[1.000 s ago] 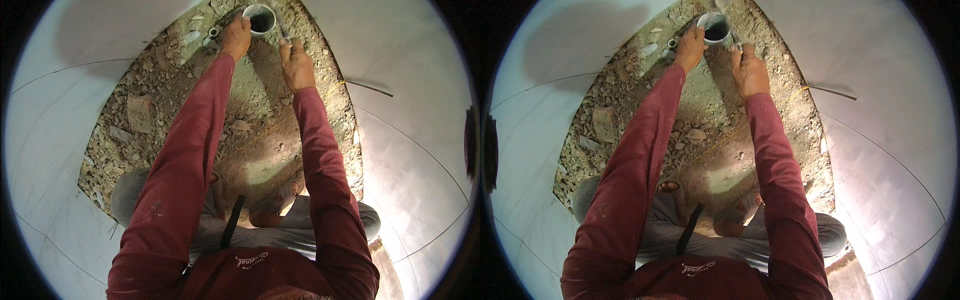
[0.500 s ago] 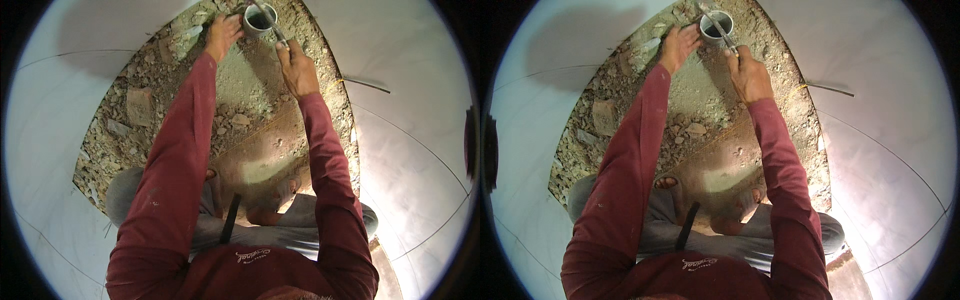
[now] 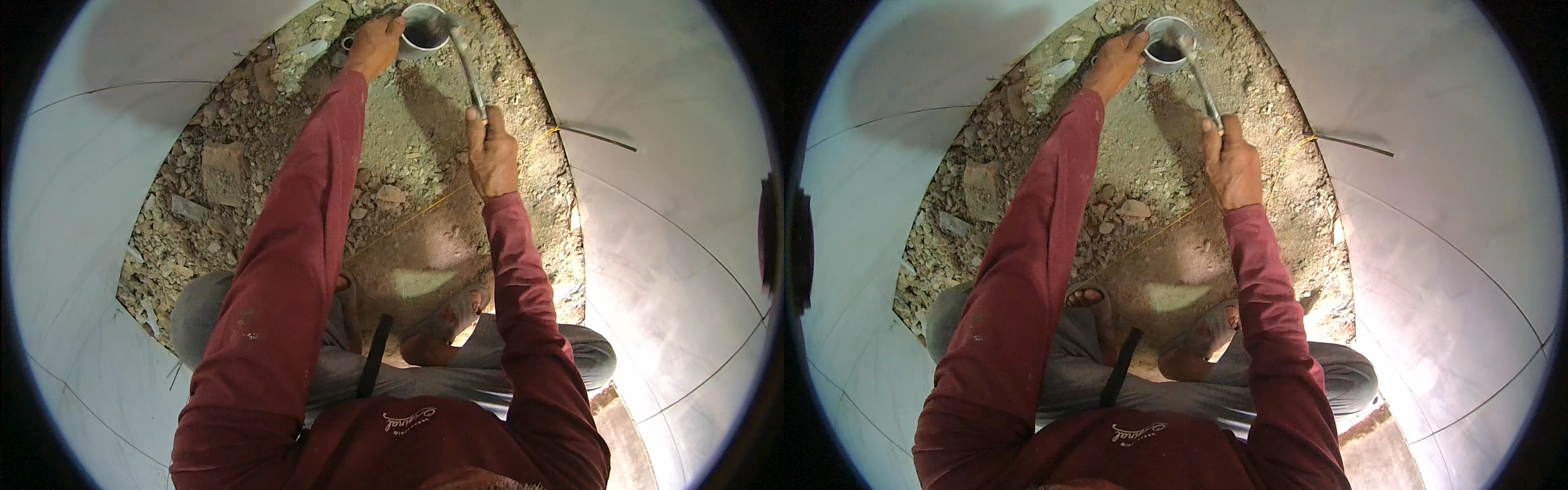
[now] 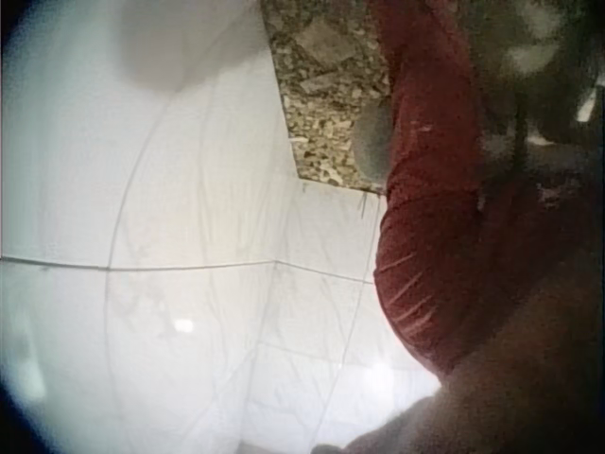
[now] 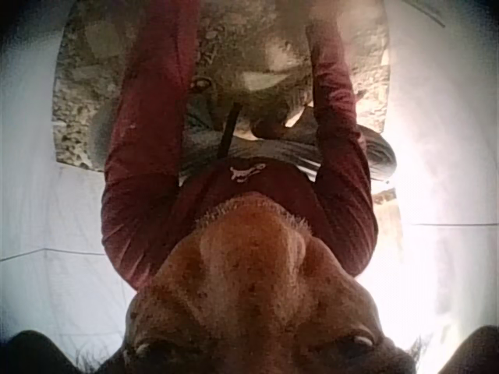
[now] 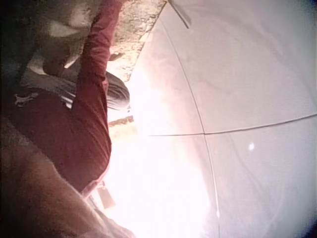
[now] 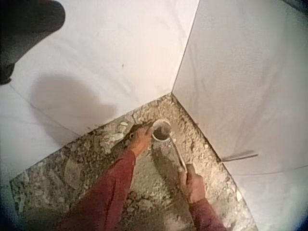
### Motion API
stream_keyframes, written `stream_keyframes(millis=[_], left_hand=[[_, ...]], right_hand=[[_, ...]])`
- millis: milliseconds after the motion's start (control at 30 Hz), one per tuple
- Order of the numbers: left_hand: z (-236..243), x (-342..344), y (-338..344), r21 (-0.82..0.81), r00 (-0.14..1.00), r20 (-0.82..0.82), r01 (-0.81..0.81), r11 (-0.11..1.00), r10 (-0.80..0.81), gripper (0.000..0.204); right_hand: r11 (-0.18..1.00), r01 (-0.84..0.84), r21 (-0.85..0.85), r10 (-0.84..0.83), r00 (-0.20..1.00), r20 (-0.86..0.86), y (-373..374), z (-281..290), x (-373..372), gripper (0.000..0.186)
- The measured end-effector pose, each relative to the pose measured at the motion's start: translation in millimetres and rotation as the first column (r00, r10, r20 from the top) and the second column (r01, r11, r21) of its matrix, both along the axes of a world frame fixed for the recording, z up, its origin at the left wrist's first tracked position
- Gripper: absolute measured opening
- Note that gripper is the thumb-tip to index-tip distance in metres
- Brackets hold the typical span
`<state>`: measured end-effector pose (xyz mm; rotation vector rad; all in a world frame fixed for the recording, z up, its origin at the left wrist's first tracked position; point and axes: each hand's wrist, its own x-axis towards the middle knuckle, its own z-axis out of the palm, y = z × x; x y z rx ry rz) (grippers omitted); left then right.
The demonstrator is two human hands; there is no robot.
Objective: The person works on an unfinished floor section by first scraping a pipe edge, then cleaning the area with a cloth, and finally using a trowel to spread debris or filler material before measuring distances with a tape measure.
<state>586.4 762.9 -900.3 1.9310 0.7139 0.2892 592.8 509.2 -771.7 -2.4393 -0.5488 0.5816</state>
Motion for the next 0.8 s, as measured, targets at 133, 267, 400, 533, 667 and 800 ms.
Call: stream_keyframes(millis=[133,267,400,533,667,800], left_hand=[[-3.5,1.6,2.1,0.000,1.000,0.015,0.018,1.000,-0.018,0.050],[-0.8,-1.6,-0.4,0.003,0.999,0.004,0.041,0.999,-0.041,0.049],[1.1,-2.4,-2.5,0.026,0.996,-0.088,0.016,1.000,-0.014,0.048],[0.4,-0.3,-2.9,-0.043,0.999,-0.038,-0.004,0.999,0.003,0.051],[-1.3,2.6,-4.4,-0.174,0.998,-0.055,-0.034,0.984,0.024,0.046],[0.6,3.0,-3.9,-0.125,0.996,-0.059,-0.076,0.989,0.069,0.049]], right_hand=[[0.999,-0.047,-0.008,0.047,0.998,0.048,-7.5,-5.1,-4.6,0.033],[1.000,-0.023,-0.020,0.023,1.000,-0.012,-7.8,-6.3,-3.6,0.036],[0.997,-0.041,-0.072,0.034,0.995,-0.098,-0.5,1.7,4.3,0.035],[0.997,-0.022,0.077,0.020,0.999,0.030,19.3,9.0,19.5,0.037],[0.998,-0.057,0.010,0.056,0.993,0.103,50.2,7.2,41.0,0.045],[1.000,-0.024,-0.004,0.023,0.995,-0.092,59.4,3.3,48.2,0.052]])
